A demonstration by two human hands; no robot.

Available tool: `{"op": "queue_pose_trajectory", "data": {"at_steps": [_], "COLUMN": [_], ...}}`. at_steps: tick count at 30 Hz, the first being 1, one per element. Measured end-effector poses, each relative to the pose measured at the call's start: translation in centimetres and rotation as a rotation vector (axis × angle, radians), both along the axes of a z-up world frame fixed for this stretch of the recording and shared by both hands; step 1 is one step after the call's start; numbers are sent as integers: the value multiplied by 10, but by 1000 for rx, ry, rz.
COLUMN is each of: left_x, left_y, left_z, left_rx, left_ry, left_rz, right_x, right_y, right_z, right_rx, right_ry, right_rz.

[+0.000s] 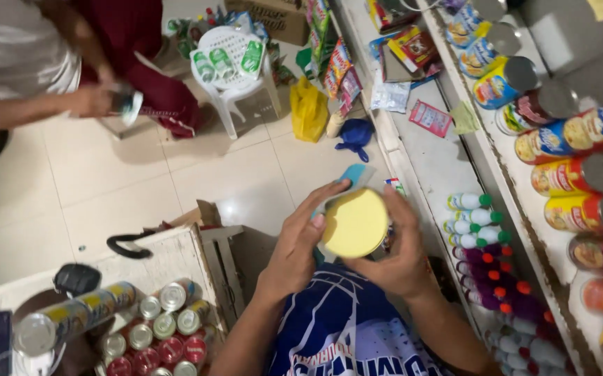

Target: Wiping down a yellow container with a sponge and placing it onto a shelf in a grocery store.

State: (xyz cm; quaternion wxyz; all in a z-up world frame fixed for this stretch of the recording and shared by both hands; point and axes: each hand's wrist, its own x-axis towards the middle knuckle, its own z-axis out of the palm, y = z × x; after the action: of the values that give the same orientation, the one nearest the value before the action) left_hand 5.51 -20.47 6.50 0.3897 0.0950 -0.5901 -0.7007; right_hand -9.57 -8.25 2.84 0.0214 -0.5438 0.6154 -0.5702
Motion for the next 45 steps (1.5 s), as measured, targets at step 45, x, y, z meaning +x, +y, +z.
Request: {"op": "queue_pose_trajectory", "data": {"at_steps": [45], "left_x": [21], "left_y": [87], "left_z": [11], "left_rx": [-367], "left_ry": [-733], "left_rz": [1069], "right_x": [-3], "right_y": [-78], "right_z": [10], "right_rx": [127], "right_ry": [2], "right_rz": [888]}}
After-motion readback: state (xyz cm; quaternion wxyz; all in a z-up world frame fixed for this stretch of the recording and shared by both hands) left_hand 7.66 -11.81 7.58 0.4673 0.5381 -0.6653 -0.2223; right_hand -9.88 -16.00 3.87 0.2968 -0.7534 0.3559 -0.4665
